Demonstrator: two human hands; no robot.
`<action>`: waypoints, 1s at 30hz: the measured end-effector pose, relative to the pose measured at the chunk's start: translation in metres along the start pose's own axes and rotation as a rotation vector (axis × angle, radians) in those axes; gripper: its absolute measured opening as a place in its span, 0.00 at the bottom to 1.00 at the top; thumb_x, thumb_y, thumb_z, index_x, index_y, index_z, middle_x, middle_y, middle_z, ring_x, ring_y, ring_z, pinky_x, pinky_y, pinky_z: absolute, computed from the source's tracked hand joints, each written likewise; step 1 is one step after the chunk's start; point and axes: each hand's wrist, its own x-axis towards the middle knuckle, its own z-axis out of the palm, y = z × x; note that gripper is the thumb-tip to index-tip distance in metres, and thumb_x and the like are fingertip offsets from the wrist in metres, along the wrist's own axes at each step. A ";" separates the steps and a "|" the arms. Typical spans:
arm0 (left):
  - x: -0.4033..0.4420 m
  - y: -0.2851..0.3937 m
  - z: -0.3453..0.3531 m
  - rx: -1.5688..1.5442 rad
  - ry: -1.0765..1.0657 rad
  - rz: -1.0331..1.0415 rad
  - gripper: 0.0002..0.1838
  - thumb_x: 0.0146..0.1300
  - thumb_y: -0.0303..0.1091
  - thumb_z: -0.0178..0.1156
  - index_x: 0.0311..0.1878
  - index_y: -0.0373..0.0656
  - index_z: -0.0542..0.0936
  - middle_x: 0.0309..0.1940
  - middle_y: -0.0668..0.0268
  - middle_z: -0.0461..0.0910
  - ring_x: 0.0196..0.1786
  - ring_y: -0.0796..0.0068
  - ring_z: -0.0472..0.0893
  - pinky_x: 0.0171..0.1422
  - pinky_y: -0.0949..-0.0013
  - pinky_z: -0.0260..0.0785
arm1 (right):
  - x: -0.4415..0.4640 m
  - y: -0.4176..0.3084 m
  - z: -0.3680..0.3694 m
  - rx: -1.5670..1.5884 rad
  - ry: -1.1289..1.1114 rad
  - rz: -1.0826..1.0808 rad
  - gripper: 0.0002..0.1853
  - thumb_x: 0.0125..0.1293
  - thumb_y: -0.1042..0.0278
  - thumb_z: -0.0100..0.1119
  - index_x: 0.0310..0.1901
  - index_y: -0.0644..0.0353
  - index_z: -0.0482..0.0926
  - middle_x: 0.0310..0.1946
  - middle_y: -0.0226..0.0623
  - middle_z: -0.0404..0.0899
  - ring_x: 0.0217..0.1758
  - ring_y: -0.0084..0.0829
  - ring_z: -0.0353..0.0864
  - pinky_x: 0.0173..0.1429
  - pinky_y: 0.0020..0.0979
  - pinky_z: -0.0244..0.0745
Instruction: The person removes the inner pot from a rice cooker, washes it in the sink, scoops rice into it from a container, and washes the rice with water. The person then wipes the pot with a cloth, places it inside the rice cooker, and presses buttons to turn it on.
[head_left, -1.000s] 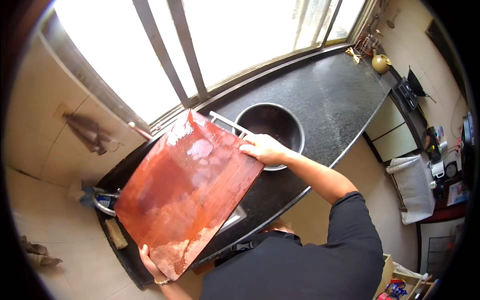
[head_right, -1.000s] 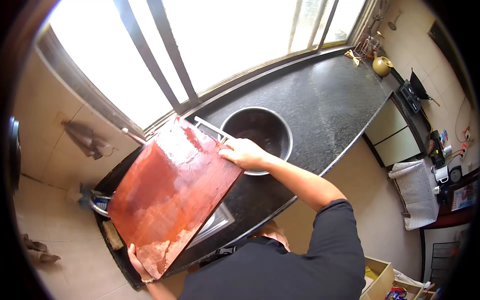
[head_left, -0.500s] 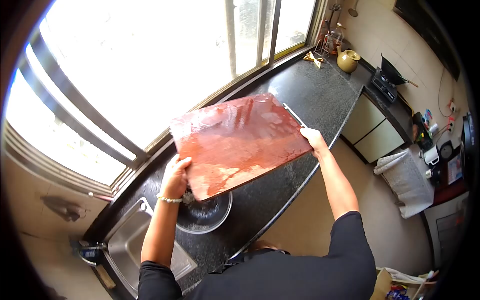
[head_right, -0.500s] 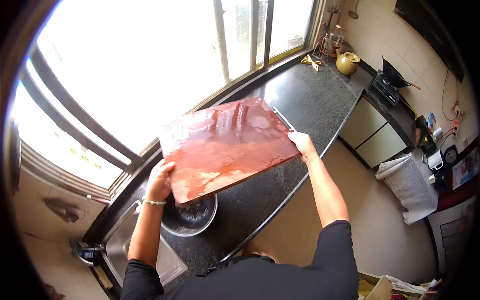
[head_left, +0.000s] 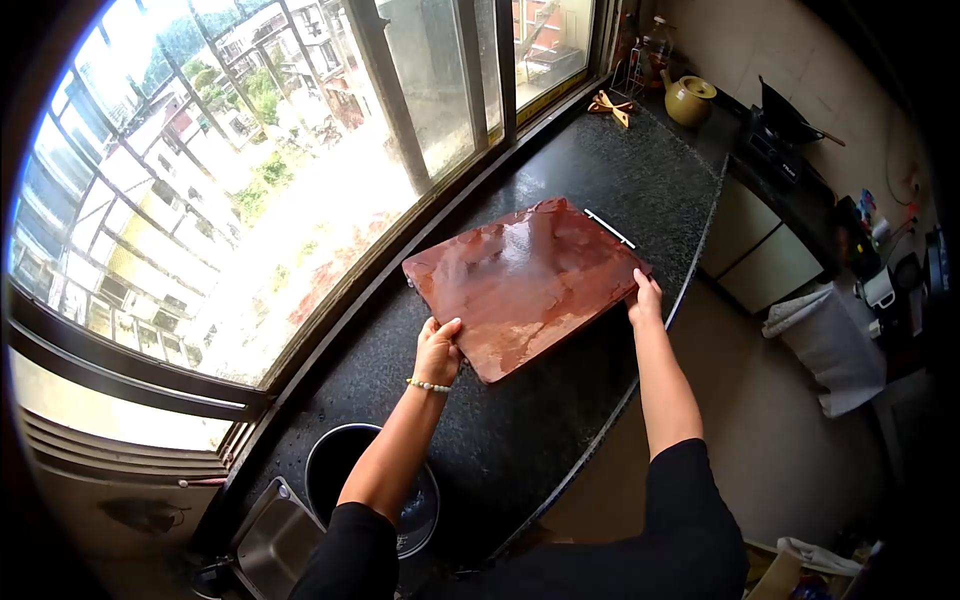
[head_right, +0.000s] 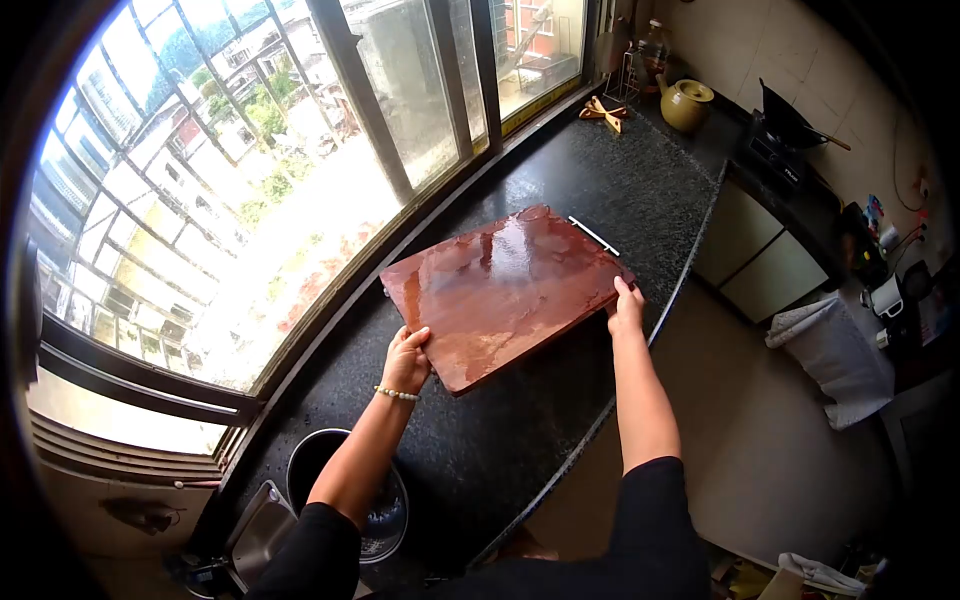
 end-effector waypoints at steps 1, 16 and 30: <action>0.008 -0.007 0.001 -0.023 -0.012 0.000 0.14 0.57 0.20 0.51 0.48 0.36 0.65 0.47 0.57 0.72 0.50 0.64 0.74 0.56 0.61 0.68 | -0.004 0.005 0.003 0.028 0.004 0.002 0.11 0.60 0.73 0.52 0.44 0.62 0.70 0.41 0.38 0.74 0.43 0.32 0.75 0.47 0.33 0.72; 0.036 -0.013 0.043 0.391 -0.076 -0.229 0.24 0.61 0.29 0.50 0.61 0.41 0.60 0.53 0.60 0.68 0.52 0.66 0.72 0.53 0.63 0.68 | -0.077 0.077 0.059 -0.004 -0.163 0.279 0.15 0.62 0.72 0.50 0.50 0.63 0.66 0.46 0.38 0.70 0.45 0.34 0.74 0.44 0.39 0.75; -0.259 0.121 -0.120 1.550 0.635 0.655 0.20 0.53 0.22 0.54 0.52 0.39 0.71 0.47 0.59 0.74 0.46 0.68 0.74 0.47 0.69 0.66 | -0.087 -0.012 0.088 -1.369 -0.398 0.173 0.17 0.62 0.59 0.49 0.33 0.70 0.72 0.22 0.44 0.77 0.18 0.31 0.78 0.18 0.28 0.73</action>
